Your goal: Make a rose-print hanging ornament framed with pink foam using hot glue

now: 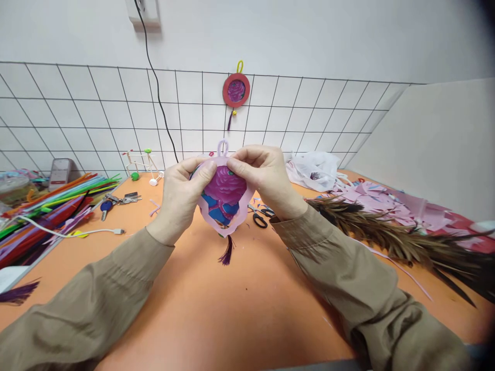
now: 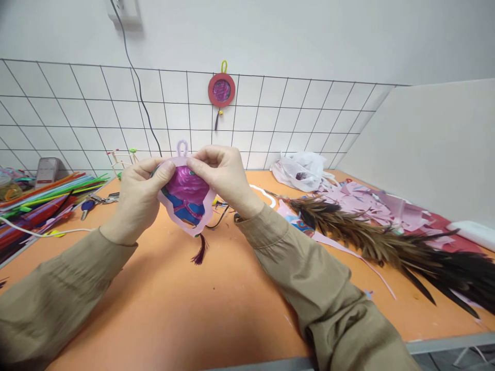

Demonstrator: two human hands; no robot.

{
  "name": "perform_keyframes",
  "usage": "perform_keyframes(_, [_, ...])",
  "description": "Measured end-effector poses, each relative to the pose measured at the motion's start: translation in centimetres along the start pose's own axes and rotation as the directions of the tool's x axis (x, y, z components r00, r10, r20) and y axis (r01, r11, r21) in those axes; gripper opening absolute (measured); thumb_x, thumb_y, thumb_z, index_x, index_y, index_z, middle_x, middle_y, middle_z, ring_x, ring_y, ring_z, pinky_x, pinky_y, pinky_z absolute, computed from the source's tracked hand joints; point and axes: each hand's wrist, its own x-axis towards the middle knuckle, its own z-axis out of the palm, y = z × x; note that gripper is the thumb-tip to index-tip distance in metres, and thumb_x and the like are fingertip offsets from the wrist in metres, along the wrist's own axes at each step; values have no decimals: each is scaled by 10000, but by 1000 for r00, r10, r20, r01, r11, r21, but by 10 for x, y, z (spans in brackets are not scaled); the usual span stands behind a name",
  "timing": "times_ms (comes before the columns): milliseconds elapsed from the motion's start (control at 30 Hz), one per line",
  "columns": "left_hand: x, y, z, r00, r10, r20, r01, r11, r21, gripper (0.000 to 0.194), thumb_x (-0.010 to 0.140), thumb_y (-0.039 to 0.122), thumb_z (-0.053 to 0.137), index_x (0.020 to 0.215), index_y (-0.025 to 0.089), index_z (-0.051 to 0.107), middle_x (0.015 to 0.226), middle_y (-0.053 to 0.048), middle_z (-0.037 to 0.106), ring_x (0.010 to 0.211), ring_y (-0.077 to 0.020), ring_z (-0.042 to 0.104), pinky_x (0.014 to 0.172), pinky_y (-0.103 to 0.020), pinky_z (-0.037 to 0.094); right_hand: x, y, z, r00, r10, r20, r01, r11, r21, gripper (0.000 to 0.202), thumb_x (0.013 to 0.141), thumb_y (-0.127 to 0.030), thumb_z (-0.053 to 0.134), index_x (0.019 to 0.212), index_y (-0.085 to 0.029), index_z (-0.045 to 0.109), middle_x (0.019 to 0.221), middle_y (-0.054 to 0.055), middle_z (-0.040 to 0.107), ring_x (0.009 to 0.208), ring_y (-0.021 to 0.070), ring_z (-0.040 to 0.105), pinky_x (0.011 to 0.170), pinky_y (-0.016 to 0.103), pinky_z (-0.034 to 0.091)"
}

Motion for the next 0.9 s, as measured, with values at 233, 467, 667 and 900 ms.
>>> perform_keyframes(233, [0, 1, 1, 1000, -4, -23, 5, 1000, 21, 293, 709, 447, 828, 633, 180, 734, 596, -19, 667, 525, -130, 559, 495, -252, 446, -1, 2, 2, 1000, 26, 7, -26, 1000, -14, 338, 705, -478, 792, 652, -188, 628, 633, 5, 637, 593, 133, 568, 549, 278, 485])
perform_keyframes(467, [0, 0, 0, 1000, -11, -4, 12, 1000, 14, 269, 733, 433, 816, 656, 185, 745, 617, -21, 666, 543, -134, 553, 503, -258, 440, -2, 3, 4, 999, 37, -16, -37, 999, -13, 343, 698, -487, 800, 643, -203, 615, 638, 6, 631, 597, 142, 566, 538, 286, 476])
perform_keyframes(667, [0, 0, 0, 1000, -28, 1, 28, 999, 21, 296, 738, 418, 819, 601, 181, 705, 578, -9, 632, 517, -127, 538, 489, -264, 418, -2, 6, 4, 998, 56, 28, -56, 998, 5, 346, 704, -498, 793, 656, -200, 624, 654, 10, 641, 604, 147, 583, 551, 294, 486])
perform_keyframes(900, [2, -9, 1, 993, -108, 57, 114, 987, -109, 451, 789, 620, 705, 649, 192, 680, 606, -40, 656, 618, -192, 649, 526, -293, 483, -1, 6, 2, 998, 33, -50, -34, 999, -18, 316, 729, -460, 787, 628, -220, 608, 646, 1, 628, 632, 164, 599, 565, 305, 486])
